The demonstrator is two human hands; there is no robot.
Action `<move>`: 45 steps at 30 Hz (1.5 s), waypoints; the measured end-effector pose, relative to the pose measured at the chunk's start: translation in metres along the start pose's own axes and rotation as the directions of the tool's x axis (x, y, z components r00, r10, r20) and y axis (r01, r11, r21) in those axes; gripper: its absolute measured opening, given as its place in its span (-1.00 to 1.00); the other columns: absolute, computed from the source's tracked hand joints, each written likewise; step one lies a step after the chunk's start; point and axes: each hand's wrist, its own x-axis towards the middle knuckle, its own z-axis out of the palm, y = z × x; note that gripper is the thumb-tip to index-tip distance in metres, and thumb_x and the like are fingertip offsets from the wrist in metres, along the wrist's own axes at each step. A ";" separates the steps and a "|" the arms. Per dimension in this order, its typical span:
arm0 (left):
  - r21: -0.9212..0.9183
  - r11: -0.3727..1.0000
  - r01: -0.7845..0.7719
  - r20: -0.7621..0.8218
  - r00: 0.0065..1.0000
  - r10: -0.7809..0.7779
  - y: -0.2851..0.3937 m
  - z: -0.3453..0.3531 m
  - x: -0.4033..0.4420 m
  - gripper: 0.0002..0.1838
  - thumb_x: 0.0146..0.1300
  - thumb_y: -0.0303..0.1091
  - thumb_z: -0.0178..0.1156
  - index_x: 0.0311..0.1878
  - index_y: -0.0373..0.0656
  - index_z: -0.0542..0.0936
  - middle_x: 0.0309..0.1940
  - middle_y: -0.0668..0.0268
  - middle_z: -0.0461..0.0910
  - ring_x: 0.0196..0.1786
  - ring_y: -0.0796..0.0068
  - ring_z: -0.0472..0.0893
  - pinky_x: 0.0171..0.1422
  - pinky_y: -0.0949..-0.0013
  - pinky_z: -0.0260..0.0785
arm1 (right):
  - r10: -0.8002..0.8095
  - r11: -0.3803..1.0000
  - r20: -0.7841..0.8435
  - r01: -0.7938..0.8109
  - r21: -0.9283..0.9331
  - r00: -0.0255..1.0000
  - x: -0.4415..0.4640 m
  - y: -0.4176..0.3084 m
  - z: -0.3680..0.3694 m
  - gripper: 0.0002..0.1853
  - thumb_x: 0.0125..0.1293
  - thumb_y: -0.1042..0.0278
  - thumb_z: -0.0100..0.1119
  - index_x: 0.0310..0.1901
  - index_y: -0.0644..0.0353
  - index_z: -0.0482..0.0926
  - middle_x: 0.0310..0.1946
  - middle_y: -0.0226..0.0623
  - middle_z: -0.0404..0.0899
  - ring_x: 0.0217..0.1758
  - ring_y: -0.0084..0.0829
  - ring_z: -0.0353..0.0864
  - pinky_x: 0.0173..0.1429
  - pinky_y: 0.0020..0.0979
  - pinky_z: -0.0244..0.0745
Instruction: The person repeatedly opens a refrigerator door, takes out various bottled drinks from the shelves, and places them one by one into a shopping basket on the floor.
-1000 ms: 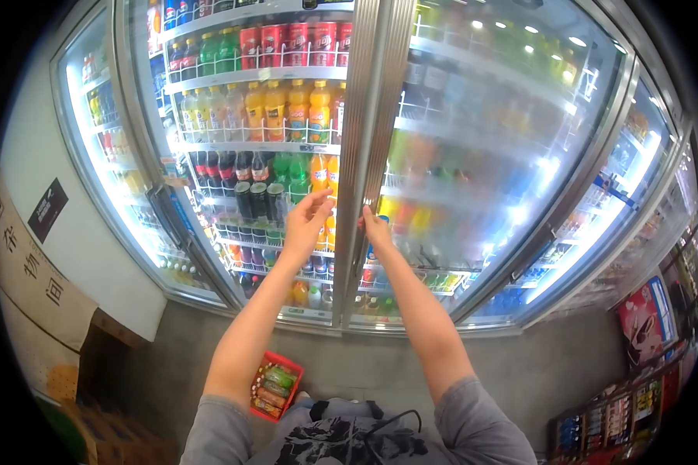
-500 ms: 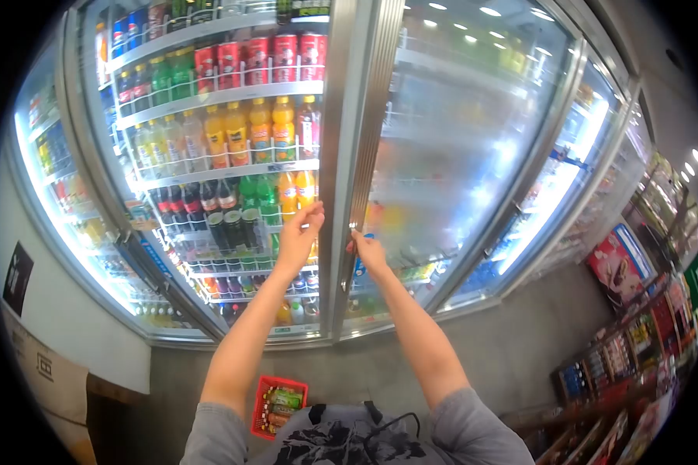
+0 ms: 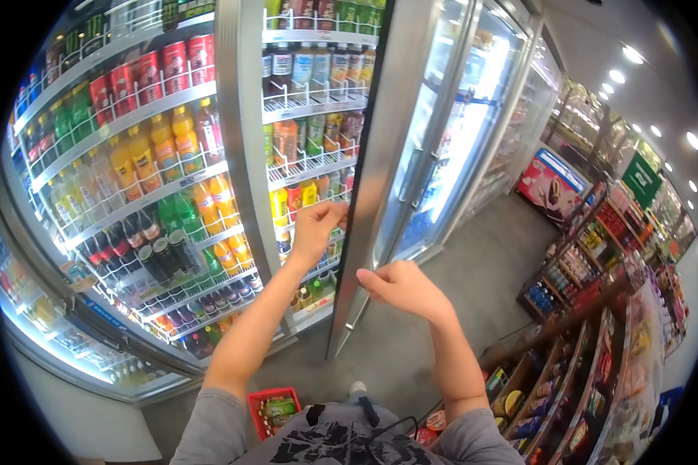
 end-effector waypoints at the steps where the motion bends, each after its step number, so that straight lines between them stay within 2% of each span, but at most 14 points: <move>1: -0.008 1.000 0.025 0.026 0.999 -0.025 -0.003 0.012 -0.005 -0.75 0.37 -0.30 0.21 -0.26 -0.32 0.70 -0.44 0.36 0.64 -0.38 0.63 0.56 -0.22 0.52 0.40 | -0.051 0.991 -0.034 0.055 0.124 0.998 -0.013 -0.012 -0.008 -0.48 0.43 -0.01 0.12 -0.23 0.45 0.67 -0.33 -0.22 0.71 -0.35 -0.41 0.71 -0.20 -0.42 0.63; 2: -0.014 0.999 0.052 0.050 0.997 -0.051 -0.005 0.023 -0.011 -0.76 0.37 -0.30 0.21 -0.26 -0.31 0.70 -0.42 0.36 0.65 -0.36 0.62 0.58 -0.21 0.53 0.42 | -0.039 0.991 -0.038 0.043 0.125 0.999 -0.019 -0.018 -0.011 -0.48 0.43 -0.01 0.12 -0.23 0.45 0.67 -0.33 -0.22 0.71 -0.35 -0.41 0.71 -0.20 -0.42 0.63; 4: 0.037 0.986 0.162 0.127 0.978 -0.165 0.003 0.047 -0.021 -0.77 0.36 -0.32 0.21 -0.24 -0.33 0.69 -0.44 0.36 0.65 -0.38 0.62 0.58 -0.19 0.52 0.45 | -0.208 0.791 -0.171 0.269 0.550 0.963 -0.022 -0.031 -0.010 -0.58 0.51 0.14 0.02 -0.02 0.42 0.63 -0.24 -0.18 0.69 -0.25 -0.47 0.68 -0.09 -0.45 0.63; 7: -0.158 0.986 0.059 0.471 0.882 0.023 -0.034 0.046 -0.025 -0.69 0.36 -0.29 0.16 0.05 -0.29 0.59 -0.22 0.31 0.65 -0.27 0.51 0.65 -0.12 0.35 0.53 | -0.200 0.684 -0.345 0.382 0.621 0.917 -0.001 -0.041 -0.013 -0.60 0.49 0.18 0.07 0.06 0.42 0.58 -0.25 -0.26 0.69 -0.21 -0.54 0.69 -0.11 -0.52 0.62; 9: 0.353 0.850 -0.390 0.460 0.864 0.205 -0.020 0.062 -0.025 -0.68 0.36 -0.24 0.17 0.04 -0.27 0.61 -0.26 0.26 0.67 -0.24 0.42 0.66 -0.07 0.28 0.50 | -0.138 0.718 -0.405 0.373 0.588 0.904 0.014 -0.046 -0.022 -0.60 0.50 0.21 0.03 0.13 0.40 0.54 -0.18 -0.23 0.67 -0.16 -0.51 0.69 -0.09 -0.51 0.61; 10: 0.353 0.850 -0.392 0.456 0.865 0.209 -0.003 0.059 -0.022 -0.68 0.36 -0.24 0.17 0.04 -0.27 0.61 -0.26 0.26 0.67 -0.24 0.42 0.66 -0.07 0.28 0.50 | -0.142 0.720 -0.403 0.373 0.585 0.904 0.027 -0.038 -0.024 -0.60 0.50 0.21 0.03 0.13 0.40 0.54 -0.18 -0.23 0.67 -0.16 -0.51 0.69 -0.09 -0.51 0.61; 12: 0.526 0.845 0.100 0.464 0.799 -0.383 0.021 0.045 -0.012 -0.71 0.35 -0.28 0.19 0.02 -0.27 0.63 -0.19 0.18 0.67 -0.05 0.45 0.65 0.00 0.36 0.50 | -0.122 0.652 -0.505 0.452 0.609 0.855 0.062 -0.008 -0.024 -0.62 0.50 0.24 0.00 0.14 0.38 0.54 -0.14 -0.18 0.66 -0.13 -0.45 0.69 -0.08 -0.47 0.62; 13: 0.500 0.862 0.088 0.379 0.872 -0.309 0.014 0.033 -0.012 -0.72 0.37 -0.26 0.18 -0.07 -0.29 0.68 -0.30 0.21 0.70 -0.14 0.45 0.67 -0.01 0.38 0.48 | -0.131 0.652 -0.503 0.456 0.606 0.854 0.075 0.003 -0.024 -0.62 0.50 0.24 0.00 0.14 0.38 0.54 -0.14 -0.18 0.66 -0.13 -0.45 0.69 -0.08 -0.47 0.62; 17: 0.426 0.903 -0.051 0.226 0.973 -0.052 -0.014 -0.027 -0.004 -0.70 0.42 -0.25 0.13 0.04 -0.23 0.66 -0.21 0.23 0.71 -0.11 0.50 0.65 -0.03 0.41 0.47 | -0.023 0.597 -0.536 0.441 0.670 0.844 0.124 0.031 -0.023 -0.63 0.48 0.29 -0.01 0.16 0.36 0.52 -0.10 -0.12 0.65 -0.12 -0.39 0.69 -0.05 -0.43 0.63; 23: 0.308 0.944 0.118 0.067 0.987 -0.146 0.004 -0.074 -0.001 -0.58 0.43 -0.21 0.14 0.23 -0.26 0.53 0.00 0.27 0.66 -0.07 0.54 0.62 0.06 0.45 0.40 | -0.005 0.599 -0.539 0.434 0.673 0.842 0.189 0.052 -0.013 -0.59 0.44 0.34 0.04 0.22 0.41 0.45 -0.04 -0.16 0.66 -0.04 -0.43 0.65 0.00 -0.45 0.59; 36: 0.242 0.951 0.195 -0.032 0.981 -0.193 -0.048 -0.061 0.084 -0.58 0.41 -0.20 0.17 0.24 -0.20 0.52 -0.07 0.34 0.65 -0.07 0.59 0.57 -0.05 0.56 0.38 | 0.026 0.529 -0.569 0.471 0.706 0.822 0.274 0.104 -0.042 -0.54 0.42 0.28 0.13 0.22 0.43 0.45 -0.08 -0.18 0.66 -0.08 -0.46 0.67 -0.01 -0.48 0.58; 37: 0.233 0.943 0.235 -0.070 0.972 -0.225 -0.056 -0.055 0.095 -0.61 0.39 -0.21 0.18 0.19 -0.20 0.57 -0.24 0.40 0.63 -0.18 0.62 0.57 -0.09 0.51 0.39 | 0.024 0.524 -0.559 0.466 0.713 0.829 0.278 0.108 -0.049 -0.53 0.41 0.27 0.14 0.22 0.42 0.44 -0.08 -0.16 0.65 -0.11 -0.43 0.69 -0.04 -0.47 0.58; 40: 0.256 0.954 0.156 -0.050 0.988 -0.148 -0.093 -0.041 0.131 -0.63 0.39 -0.21 0.18 0.17 -0.19 0.58 -0.24 0.40 0.64 -0.19 0.61 0.57 -0.11 0.50 0.39 | 0.044 0.472 -0.559 0.476 0.742 0.828 0.292 0.121 -0.064 -0.53 0.40 0.28 0.14 0.23 0.41 0.43 -0.10 -0.17 0.65 -0.12 -0.40 0.71 -0.06 -0.46 0.58; 45: 0.219 0.950 0.222 -0.023 0.975 -0.222 -0.158 -0.017 0.190 -0.66 0.41 -0.27 0.14 0.17 -0.18 0.56 -0.08 0.34 0.65 -0.14 0.56 0.60 -0.08 0.47 0.45 | 0.018 0.465 -0.474 0.412 0.783 0.880 0.315 0.145 -0.054 -0.49 0.35 0.28 0.18 0.25 0.38 0.42 -0.05 -0.18 0.63 -0.04 -0.44 0.65 -0.01 -0.43 0.58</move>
